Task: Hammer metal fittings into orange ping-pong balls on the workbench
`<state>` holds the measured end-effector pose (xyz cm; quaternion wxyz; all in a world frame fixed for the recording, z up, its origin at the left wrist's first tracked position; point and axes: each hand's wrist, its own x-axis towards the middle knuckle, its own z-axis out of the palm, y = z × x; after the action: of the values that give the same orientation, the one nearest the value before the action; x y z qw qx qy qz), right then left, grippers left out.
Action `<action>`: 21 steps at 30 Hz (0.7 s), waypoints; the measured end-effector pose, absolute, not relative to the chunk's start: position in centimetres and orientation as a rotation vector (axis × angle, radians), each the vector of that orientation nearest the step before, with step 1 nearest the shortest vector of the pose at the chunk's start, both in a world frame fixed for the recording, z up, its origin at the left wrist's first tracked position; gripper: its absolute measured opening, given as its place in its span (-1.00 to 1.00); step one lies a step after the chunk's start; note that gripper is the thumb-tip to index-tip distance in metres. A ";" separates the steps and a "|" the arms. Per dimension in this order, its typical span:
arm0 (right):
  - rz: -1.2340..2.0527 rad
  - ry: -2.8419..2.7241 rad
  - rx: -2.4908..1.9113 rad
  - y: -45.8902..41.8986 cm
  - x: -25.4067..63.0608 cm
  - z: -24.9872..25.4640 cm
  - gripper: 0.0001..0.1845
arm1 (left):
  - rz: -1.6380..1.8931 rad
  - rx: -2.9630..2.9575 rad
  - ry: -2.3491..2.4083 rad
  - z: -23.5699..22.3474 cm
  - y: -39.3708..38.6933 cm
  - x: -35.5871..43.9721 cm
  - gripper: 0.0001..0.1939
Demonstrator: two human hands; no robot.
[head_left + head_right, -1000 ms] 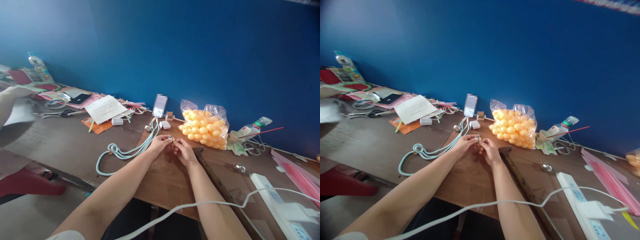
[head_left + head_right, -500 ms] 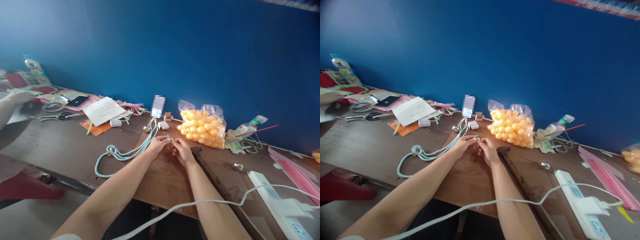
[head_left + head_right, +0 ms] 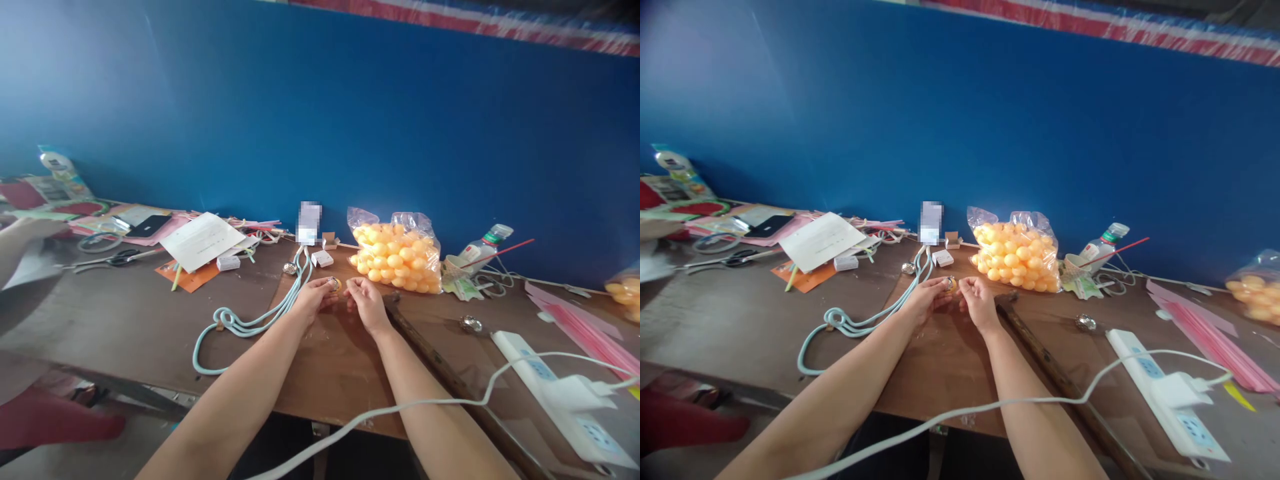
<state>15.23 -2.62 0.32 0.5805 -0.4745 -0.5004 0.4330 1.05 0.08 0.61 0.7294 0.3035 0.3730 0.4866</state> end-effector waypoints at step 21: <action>-0.177 -1.845 -2.406 -12.2 25.4 0.2 -0.74 | 0.968 0.551 0.780 0.7 0.1 0.6 -0.90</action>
<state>25.39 -12.20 0.20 0.0524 -0.7911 -0.6067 -0.0581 0.58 0.13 0.68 0.7778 0.2548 0.3606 0.4474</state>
